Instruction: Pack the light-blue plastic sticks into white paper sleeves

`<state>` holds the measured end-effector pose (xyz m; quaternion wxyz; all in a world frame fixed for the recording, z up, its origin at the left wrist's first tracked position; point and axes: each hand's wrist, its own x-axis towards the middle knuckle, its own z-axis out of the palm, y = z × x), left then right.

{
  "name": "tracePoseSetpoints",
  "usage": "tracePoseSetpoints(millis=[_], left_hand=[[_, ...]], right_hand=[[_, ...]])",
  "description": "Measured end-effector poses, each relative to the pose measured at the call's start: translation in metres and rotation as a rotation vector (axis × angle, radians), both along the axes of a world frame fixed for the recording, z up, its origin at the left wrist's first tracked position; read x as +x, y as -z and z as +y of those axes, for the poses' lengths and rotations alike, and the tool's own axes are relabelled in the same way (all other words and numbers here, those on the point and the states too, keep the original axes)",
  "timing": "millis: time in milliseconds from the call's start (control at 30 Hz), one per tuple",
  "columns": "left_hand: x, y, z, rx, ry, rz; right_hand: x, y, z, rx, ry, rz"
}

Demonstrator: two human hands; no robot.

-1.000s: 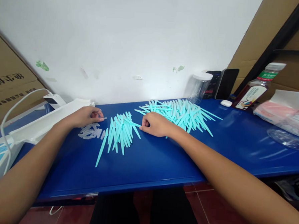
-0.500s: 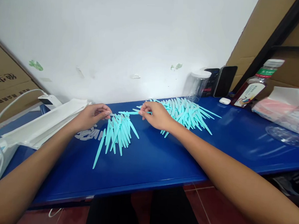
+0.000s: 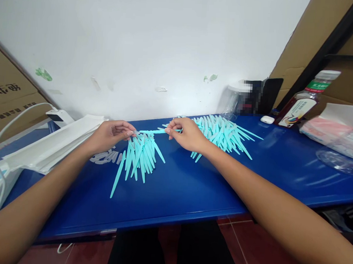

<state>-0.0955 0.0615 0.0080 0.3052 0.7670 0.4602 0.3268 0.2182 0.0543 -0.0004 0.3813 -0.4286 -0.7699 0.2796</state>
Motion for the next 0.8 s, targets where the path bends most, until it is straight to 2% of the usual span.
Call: tracePoseSetpoints(millis=[133, 300, 400, 467, 533, 600, 667, 733, 800], left_hand=[[0.001, 0.002, -0.001, -0.017, 0.020, -0.022], [0.016, 0.008, -0.010, -0.084, 0.049, -0.061], [0.013, 0.005, -0.008, -0.010, 0.049, -0.012], [-0.004, 0.001, 0.001, 0.152, -0.068, 0.068], [-0.030, -0.003, 0.013, 0.306, -0.250, 0.265], [-0.055, -0.005, 0.024, 0.241, -0.259, 0.545], [-0.071, -0.003, 0.031, 0.133, -0.203, 0.656], [-0.074, 0.002, 0.033, 0.121, -0.189, 0.642], [-0.067, 0.008, 0.034, 0.213, -0.226, 0.593]], right_hand=[[-0.001, 0.002, -0.001, 0.001, -0.038, 0.001], [-0.012, 0.003, -0.012, -0.008, -0.101, 0.015], [-0.008, 0.001, -0.008, -0.021, -0.095, 0.002], [0.005, 0.000, 0.004, -0.001, 0.057, -0.028], [0.022, 0.000, 0.019, 0.074, 0.305, -0.102], [0.037, 0.002, 0.030, 0.125, 0.478, -0.252], [0.042, 0.003, 0.033, 0.212, 0.532, -0.365], [0.034, 0.004, 0.025, 0.282, 0.467, -0.385], [0.018, 0.005, 0.011, 0.253, 0.296, -0.359]])
